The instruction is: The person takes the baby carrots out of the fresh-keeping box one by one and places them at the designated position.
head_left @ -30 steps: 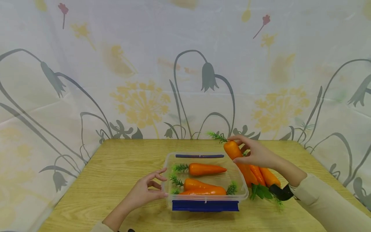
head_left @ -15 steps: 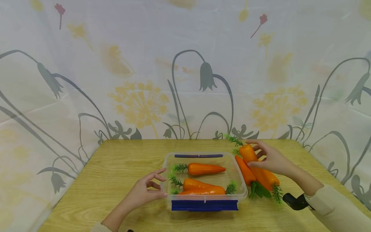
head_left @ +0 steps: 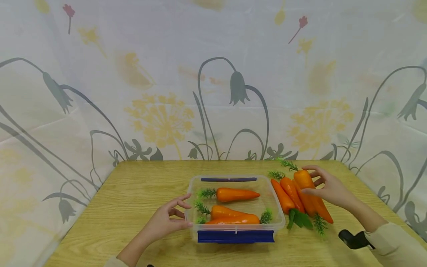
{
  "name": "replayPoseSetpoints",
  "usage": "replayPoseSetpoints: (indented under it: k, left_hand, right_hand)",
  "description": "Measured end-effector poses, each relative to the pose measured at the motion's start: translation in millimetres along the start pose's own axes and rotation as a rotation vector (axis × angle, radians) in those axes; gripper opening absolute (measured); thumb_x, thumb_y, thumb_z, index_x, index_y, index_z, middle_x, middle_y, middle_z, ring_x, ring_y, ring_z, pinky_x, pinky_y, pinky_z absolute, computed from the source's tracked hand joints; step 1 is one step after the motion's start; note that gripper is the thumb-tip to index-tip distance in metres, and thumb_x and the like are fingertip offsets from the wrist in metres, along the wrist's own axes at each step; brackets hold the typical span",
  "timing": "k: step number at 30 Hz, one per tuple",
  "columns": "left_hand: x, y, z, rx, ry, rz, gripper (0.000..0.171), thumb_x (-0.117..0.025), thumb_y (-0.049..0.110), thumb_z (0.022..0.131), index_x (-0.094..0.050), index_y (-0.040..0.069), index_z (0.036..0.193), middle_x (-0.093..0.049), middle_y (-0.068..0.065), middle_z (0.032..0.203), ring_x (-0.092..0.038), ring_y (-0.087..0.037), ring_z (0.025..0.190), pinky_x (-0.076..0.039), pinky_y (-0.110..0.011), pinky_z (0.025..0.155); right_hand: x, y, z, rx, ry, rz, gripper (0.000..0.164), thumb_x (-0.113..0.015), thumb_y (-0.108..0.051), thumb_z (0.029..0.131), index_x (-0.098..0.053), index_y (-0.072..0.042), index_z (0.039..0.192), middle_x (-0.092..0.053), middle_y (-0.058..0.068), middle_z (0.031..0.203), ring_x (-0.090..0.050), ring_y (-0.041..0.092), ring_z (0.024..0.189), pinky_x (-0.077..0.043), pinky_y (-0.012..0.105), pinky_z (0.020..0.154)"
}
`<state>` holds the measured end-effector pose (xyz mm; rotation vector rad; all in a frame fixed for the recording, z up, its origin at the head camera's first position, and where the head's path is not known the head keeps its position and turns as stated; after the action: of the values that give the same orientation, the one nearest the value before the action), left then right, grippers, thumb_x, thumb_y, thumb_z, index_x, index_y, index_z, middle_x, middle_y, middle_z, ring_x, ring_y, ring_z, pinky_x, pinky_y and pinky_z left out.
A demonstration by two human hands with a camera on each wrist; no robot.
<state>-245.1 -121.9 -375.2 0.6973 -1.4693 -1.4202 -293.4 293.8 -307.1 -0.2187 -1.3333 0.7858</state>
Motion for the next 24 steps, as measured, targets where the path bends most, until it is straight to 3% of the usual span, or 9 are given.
replayPoseSetpoints:
  k: [16,24]
  left_hand:
    - [-0.4,0.2,-0.6,0.005,-0.004,-0.013,0.037,-0.072,0.009,0.082,-0.054,-0.008,0.109,-0.027,-0.016,0.149,-0.056,-0.029,0.092,-0.053,-0.030,0.076]
    - [1.9,0.1,-0.3,0.004,0.003,-0.004,0.037,-0.072,0.008,0.081,-0.054,-0.008,0.109,-0.028,-0.015,0.149,-0.056,-0.031,0.093,-0.053,-0.030,0.077]
  right_hand:
    - [5.8,59.8,-3.1,-0.137,-0.057,0.100,0.068,-0.070,-0.021,0.085,-0.031,0.004,0.135,-0.044,0.037,0.118,-0.056,0.043,0.094,-0.053,0.040,0.065]
    - [-12.9,85.0,-1.2,-0.202,-0.127,0.104,0.071,-0.070,-0.024,0.085,-0.032,0.009,0.135,-0.049,0.033,0.114,-0.059,0.030,0.085,-0.052,0.034,0.062]
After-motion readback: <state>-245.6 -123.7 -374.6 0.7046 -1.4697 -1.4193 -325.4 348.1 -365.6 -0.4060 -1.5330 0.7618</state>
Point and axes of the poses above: each hand's wrist, its own z-axis towards the middle knuckle, its own x-axis out of the back of the hand, y = z × x, the point moved 9 cm from there along z, towards the middle knuckle
